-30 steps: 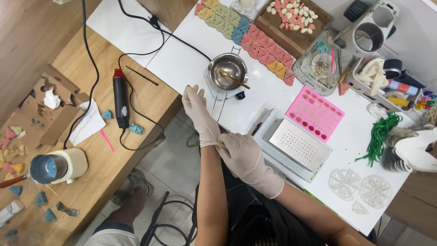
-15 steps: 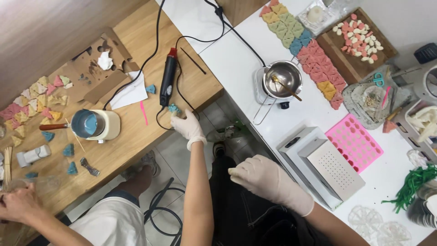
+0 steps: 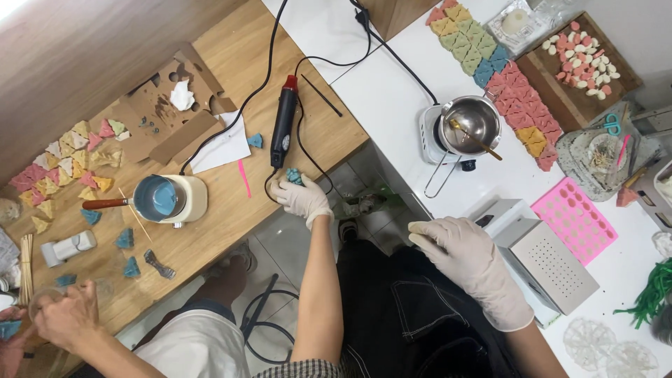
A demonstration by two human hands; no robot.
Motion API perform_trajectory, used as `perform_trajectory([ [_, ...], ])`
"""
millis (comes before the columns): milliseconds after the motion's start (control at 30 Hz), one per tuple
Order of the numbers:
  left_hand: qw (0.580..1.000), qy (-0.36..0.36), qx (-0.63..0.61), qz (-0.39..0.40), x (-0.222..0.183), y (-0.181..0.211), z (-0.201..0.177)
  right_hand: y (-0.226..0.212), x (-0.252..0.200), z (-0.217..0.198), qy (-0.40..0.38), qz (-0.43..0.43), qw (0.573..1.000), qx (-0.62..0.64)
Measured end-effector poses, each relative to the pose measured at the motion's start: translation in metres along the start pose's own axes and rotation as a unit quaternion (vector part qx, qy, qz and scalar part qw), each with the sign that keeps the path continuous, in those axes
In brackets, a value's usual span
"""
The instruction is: Remove small shaped wax melts from a pink silicone mold and place them onto a sorting tray.
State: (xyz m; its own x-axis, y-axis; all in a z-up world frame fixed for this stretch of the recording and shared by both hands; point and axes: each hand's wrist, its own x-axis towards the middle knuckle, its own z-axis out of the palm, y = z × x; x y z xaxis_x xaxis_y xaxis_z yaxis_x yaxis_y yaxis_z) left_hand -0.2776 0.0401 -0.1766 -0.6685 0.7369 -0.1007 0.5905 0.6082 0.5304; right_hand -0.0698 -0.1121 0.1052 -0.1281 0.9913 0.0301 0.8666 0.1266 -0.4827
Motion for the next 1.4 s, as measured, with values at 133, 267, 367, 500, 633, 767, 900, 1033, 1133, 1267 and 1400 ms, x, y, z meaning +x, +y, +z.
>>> perform_trajectory([
  [133,0.997,0.008,-0.053,0.063,-0.03,-0.001,-0.055,-0.008,0.015,-0.003,-0.015,0.045,0.999,-0.002],
  [267,0.931,-0.127,-0.281,0.196,-0.056,0.021,-0.125,-0.015,0.036,0.003,0.047,0.11,0.988,0.093],
  [367,0.881,-0.2,-0.322,0.283,-0.069,0.053,-0.175,-0.015,0.051,0.015,0.058,0.194,0.95,0.239],
  [500,0.837,-0.229,-0.314,0.386,-0.076,0.086,-0.213,-0.013,0.065,0.026,0.082,0.235,0.86,0.446],
  [633,0.806,-0.242,-0.297,0.451,-0.073,0.102,-0.227,-0.01,0.066,0.013,0.058,0.304,0.823,0.477],
  [767,0.773,-0.306,-0.279,0.48,-0.071,0.108,-0.229,0.001,0.053,-0.004,0.051,0.246,0.874,0.416],
  [900,0.758,-0.371,-0.25,0.475,-0.078,0.114,-0.228,0.018,0.043,-0.011,0.024,0.241,0.905,0.349],
  [1033,0.766,-0.327,-0.225,0.506,-0.091,0.118,-0.225,0.02,0.038,-0.014,0.032,0.194,0.951,0.238],
  [1133,0.779,-0.335,-0.212,0.486,-0.099,0.126,-0.222,0.034,0.04,-0.015,0.063,0.118,0.974,0.181],
  [1267,0.782,-0.382,-0.224,0.439,-0.111,0.128,-0.216,0.049,0.038,-0.02,0.052,0.13,0.952,0.271],
  [1400,0.759,-0.492,-0.264,0.334,-0.128,0.131,-0.209,0.071,0.029,-0.035,-0.07,0.274,0.834,0.474],
])
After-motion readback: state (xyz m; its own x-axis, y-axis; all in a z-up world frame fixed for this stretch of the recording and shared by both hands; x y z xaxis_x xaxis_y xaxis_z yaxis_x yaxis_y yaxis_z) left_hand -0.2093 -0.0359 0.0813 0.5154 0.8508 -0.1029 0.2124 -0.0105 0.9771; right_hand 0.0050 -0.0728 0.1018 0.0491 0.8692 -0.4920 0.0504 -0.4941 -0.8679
